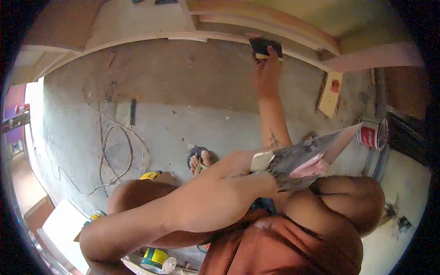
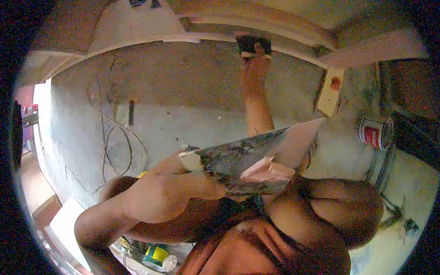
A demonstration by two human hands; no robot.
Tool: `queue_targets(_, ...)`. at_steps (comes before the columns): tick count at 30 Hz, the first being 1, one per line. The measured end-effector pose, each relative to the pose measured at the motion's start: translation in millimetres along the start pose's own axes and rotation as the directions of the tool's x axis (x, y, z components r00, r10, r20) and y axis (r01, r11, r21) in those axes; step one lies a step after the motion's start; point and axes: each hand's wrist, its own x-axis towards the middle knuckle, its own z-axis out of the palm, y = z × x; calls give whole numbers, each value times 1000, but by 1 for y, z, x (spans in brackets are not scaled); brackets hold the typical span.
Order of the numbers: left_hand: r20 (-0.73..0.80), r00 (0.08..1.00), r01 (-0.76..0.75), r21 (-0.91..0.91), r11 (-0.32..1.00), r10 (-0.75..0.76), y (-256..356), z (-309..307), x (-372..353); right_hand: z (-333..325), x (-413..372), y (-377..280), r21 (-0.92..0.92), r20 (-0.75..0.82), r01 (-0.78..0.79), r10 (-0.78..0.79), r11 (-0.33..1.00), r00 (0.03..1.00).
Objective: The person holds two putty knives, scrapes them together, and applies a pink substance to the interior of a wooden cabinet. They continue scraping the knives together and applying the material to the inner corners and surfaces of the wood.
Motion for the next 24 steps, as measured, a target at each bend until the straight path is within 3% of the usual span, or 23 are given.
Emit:
queue_targets(1,15,1000,8,5,1000,-8,-2,3,2,-22,23,14,-306,-36,235,-258,922,965)
queue_targets(2,25,999,-20,-189,982,25,-6,7,3,-36,34,22,-584,9,405,-493,704,870)
queue_targets(3,24,998,-45,-375,926,59,-8,9,4,-34,33,8,-590,0,400,-496,701,868)
queue_targets(4,32,998,-36,-371,928,52,-10,10,5,-24,34,-15,-178,-68,299,-314,938,947)
queue_targets(5,48,999,-4,-383,924,25,-12,8,6,-19,32,-31,273,-41,124,-117,954,992)
queue_targets(6,66,998,29,-395,918,-3,-14,6,6,-22,40,-32,268,-53,132,-123,954,991)
queue_targets(7,79,997,41,-393,919,-11,-17,3,6,-30,59,-28,-336,86,337,-328,879,941)
queue_targets(8,36,999,27,-243,970,-19,-20,0,6,-36,67,-29,-771,316,473,-390,426,865)
queue_targets(9,-8,1000,15,-87,996,-16,-21,-1,6,-34,73,-34,-798,372,510,-402,322,837)
queue_targets(10,2,1000,23,-93,995,-23,-21,0,7,-28,74,-41,-704,311,471,-364,531,878)
queue_targets(11,54,998,40,-249,968,-27,-19,2,7,-22,73,-48,-408,196,329,-270,852,943)
queue_targets(12,103,994,64,-398,915,-25,-16,4,7,-18,72,-53,-22,112,163,-160,986,981)
queue_targets(13,110,993,74,-404,912,-32,-14,2,6,-16,68,-51,243,69,78,-97,967,993)
queue_targets(15,197,979,99,-183,978,-62,-9,-3,6,-17,61,-44,476,18,54,-71,878,997)
queue_targets(17,191,979,94,-112,989,-72,-7,-7,6,-21,55,-35,555,-25,73,-72,829,997)
queue_targets(19,180,980,99,-49,994,-88,-10,-7,5,-27,47,-28,506,-66,69,-41,860,997)
queue_targets(21,181,982,113,-322,940,-56,-13,-4,5,-28,44,-27,461,-109,80,-32,884,993)
queue_targets(24,221,972,145,-330,933,-73,-14,-8,7,-21,35,-32,346,-146,43,8,937,989)
